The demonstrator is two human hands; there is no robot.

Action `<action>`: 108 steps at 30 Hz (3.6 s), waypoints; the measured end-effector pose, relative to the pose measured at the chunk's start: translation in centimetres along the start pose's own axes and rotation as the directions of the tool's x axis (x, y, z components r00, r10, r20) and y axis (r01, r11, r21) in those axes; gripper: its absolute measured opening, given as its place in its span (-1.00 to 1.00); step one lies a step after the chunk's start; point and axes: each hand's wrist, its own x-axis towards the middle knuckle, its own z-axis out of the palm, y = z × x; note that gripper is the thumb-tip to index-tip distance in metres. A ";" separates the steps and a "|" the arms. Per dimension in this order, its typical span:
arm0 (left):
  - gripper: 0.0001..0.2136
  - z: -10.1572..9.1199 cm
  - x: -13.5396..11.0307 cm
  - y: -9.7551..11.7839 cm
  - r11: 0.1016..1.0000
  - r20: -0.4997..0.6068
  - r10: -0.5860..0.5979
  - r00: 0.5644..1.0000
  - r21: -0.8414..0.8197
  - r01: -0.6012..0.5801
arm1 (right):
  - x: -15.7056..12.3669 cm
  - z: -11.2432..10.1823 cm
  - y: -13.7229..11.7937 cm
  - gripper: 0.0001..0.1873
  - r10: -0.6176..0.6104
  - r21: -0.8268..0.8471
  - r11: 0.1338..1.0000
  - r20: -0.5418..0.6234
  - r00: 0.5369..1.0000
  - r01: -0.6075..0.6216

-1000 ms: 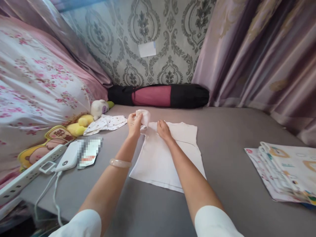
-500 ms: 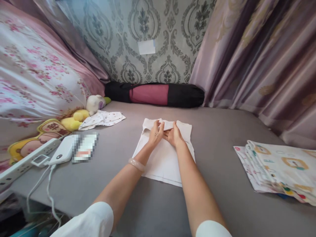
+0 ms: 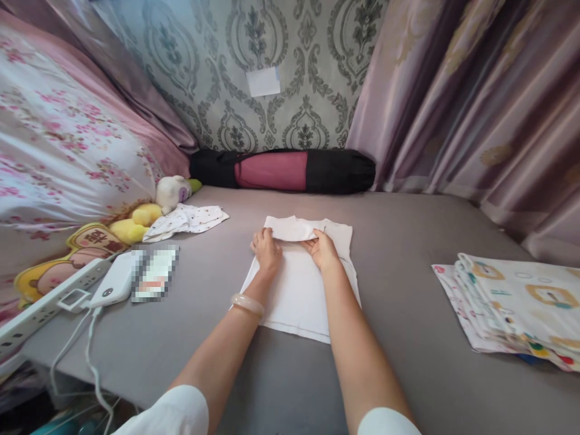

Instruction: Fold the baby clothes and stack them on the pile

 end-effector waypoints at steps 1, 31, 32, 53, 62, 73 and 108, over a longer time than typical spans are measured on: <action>-0.59 0.0 0.0 -0.1 1.000 0.026 -0.005 1.000 0.013 0.004 | -0.1 0.0 -0.2 -0.84 -0.022 -0.006 1.000 -0.030 0.999 0.022; -0.66 0.8 -0.3 0.3 0.994 0.022 0.107 0.994 0.006 -0.107 | 0.9 -3.2 -2.2 -0.53 -0.736 -0.894 0.360 -0.098 0.669 0.265; -0.65 0.8 -0.4 0.4 0.987 0.038 0.159 0.987 0.012 -0.160 | 0.5 -2.9 -2.1 -0.53 -0.768 -0.933 0.237 -0.010 0.640 0.270; -0.50 2.9 3.1 0.7 0.898 0.499 0.376 0.781 0.012 -0.440 | -1.3 -1.3 2.1 -0.43 -0.224 -0.805 -0.496 0.481 0.848 0.325; -0.39 2.8 6.2 -1.8 0.919 0.424 0.300 0.855 0.112 -0.378 | -1.4 -1.3 2.1 -0.43 -0.222 -0.808 -0.494 0.475 0.851 0.321; -0.35 2.0 7.2 -2.9 0.887 0.557 0.314 0.769 0.117 -0.447 | -1.6 -1.0 1.9 -0.41 -0.190 -0.799 -0.522 0.450 0.873 0.299; -0.71 3.0 3.5 -1.6 0.878 0.251 0.454 0.855 0.039 -0.478 | 4.0 3.8 2.4 -0.42 -0.032 -0.645 -0.629 0.579 0.815 0.434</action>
